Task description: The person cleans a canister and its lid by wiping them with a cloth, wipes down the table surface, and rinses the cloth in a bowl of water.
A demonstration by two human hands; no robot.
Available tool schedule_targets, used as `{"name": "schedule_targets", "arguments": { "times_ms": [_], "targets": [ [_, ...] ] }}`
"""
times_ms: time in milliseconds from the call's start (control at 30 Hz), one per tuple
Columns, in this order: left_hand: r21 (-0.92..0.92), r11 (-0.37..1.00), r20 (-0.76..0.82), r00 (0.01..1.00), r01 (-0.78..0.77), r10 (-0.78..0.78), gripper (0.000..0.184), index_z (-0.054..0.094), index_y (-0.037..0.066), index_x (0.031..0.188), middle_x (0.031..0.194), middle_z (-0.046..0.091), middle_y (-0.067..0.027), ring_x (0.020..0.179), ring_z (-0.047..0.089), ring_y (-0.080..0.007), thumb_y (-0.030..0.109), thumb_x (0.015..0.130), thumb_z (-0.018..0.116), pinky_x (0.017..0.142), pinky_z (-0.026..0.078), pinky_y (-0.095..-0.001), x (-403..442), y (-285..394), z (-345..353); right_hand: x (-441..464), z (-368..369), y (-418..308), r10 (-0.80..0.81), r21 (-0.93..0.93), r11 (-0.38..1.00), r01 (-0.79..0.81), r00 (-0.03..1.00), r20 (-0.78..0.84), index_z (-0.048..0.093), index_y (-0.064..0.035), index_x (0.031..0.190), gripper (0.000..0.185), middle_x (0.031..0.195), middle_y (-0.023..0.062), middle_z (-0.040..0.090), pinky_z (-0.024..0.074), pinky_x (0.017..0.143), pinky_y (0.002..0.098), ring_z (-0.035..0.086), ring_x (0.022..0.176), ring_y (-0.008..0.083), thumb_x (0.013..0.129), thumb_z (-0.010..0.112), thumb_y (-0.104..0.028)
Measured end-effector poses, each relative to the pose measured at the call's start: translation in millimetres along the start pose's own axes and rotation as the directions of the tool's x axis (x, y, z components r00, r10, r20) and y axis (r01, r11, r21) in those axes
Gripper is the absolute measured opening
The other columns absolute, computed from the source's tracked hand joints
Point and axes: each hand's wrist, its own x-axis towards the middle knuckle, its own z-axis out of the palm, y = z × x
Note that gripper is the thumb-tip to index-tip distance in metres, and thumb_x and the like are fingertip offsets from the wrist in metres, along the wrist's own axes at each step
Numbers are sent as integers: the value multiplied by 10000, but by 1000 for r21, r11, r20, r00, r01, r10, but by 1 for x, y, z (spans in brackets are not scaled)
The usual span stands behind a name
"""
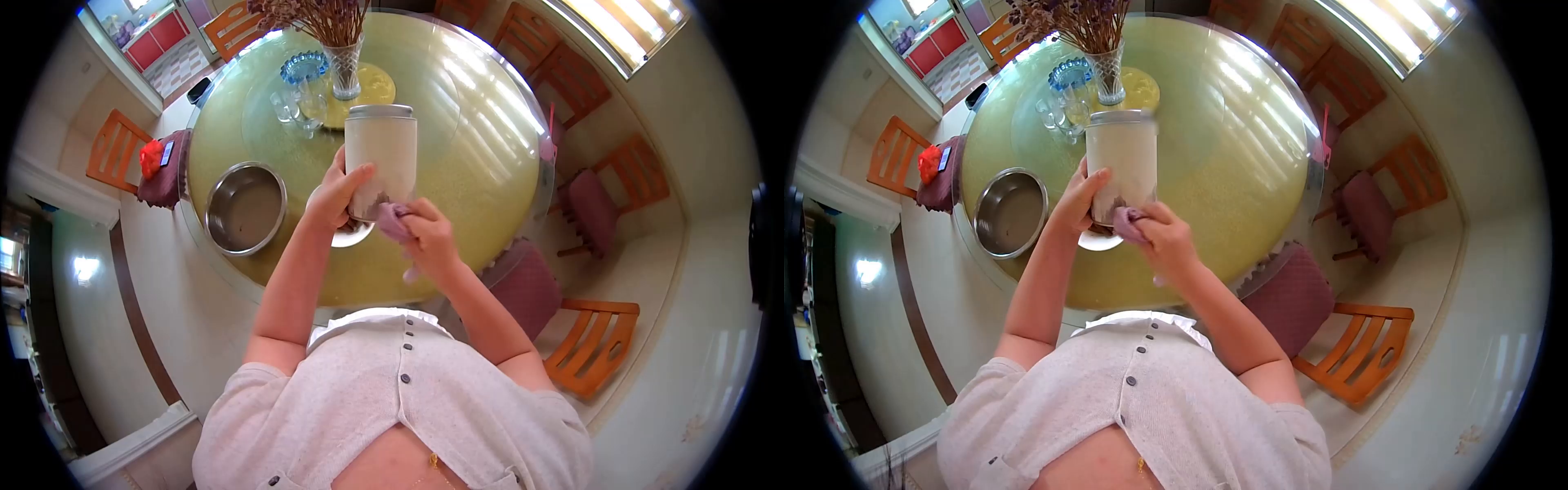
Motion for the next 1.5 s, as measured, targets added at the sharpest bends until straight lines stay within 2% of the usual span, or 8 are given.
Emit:
{"name": "schedule_targets", "arguments": {
  "times_ms": [67, 200, 267, 400, 500, 833, 1367, 1500],
  "targets": [
    [-69, 998, -10, 1000, -13, 13, 744, 261, 85, 1407, 1268, 470, -132, 1131, 517, -242, 201, 806, 685, 924, 475, -393, -4, -4, 4, 2, -10, -12, 597, 388, 740, -550, 802, -2, 655, -48, 777, 120, 874, 73, 582, 546, 583, 302, 647, 716, 186, 872, 588, -19],
    [-46, 999, 0, 1000, -16, 16, 736, 265, 68, 1401, 1261, 473, -136, 1119, 523, -239, 215, 812, 681, 909, 484, -391, 3, 6, 8, 6, -9, 35, 736, 804, 421, -419, 676, -32, 628, -16, 924, 76, 882, 71, 586, 536, 570, 289, 642, 766, 168, 871, 574, -2],
    [-82, 997, -16, 1000, 9, -10, 719, 271, 66, 1396, 1259, 476, -136, 1121, 521, -237, 229, 822, 673, 901, 490, -385, -1, 4, 10, 19, -26, 26, 729, 991, -35, -132, 674, 116, 555, 15, 1106, 229, 957, 87, 604, 533, 632, 264, 639, 834, 170, 878, 530, 9],
    [-159, 987, 31, 999, 30, -26, 698, 275, 74, 1394, 1261, 478, -131, 1127, 520, -236, 238, 834, 659, 898, 494, -386, -2, -6, 10, 25, -21, 17, 585, 943, 265, -204, 811, 12, 510, 8, 1209, 315, 1086, 106, 612, 508, 815, 296, 620, 945, 184, 895, 524, -7],
    [-290, 945, 19, 988, 149, -150, 678, 274, 77, 1395, 1268, 477, -130, 1126, 524, -234, 240, 847, 639, 892, 497, -385, 1, -13, 3, 28, -2, 25, -31, 44, 998, 39, 987, -157, 609, 6, 1078, 297, 1197, 153, 596, 419, 978, 406, 557, 1132, 318, 795, 521, 7],
    [-239, 964, 130, 987, 118, -89, 636, 278, 82, 1388, 1277, 476, -131, 1122, 530, -247, 240, 865, 603, 921, 491, -406, -9, -10, 11, 69, -18, 34, 154, -203, 950, -237, 922, -355, 658, 5, 927, 231, 1029, 138, 587, 468, 849, 411, 584, 944, 344, 716, 684, -83],
    [-397, 894, 170, 974, 206, -149, 649, 369, 36, 1346, 1264, 515, -161, 1128, 542, -286, 362, 846, 624, 922, 486, -438, 4, -18, -23, -4, 0, 5, 65, 73, 996, -47, 965, -253, 657, -10, 854, 122, 872, 104, 574, 507, 585, 328, 615, 695, 223, 735, 651, 16],
    [-396, 892, 285, 952, 219, -107, 662, 390, 14, 1338, 1259, 528, -173, 1142, 538, -298, 387, 841, 619, 940, 475, -444, -1, -16, -17, 26, -34, -2, 588, 424, 779, -462, 774, -236, 669, 3, 884, 111, 902, 86, 587, 497, 581, 296, 611, 717, 152, 793, 608, 23]
  ]
}}
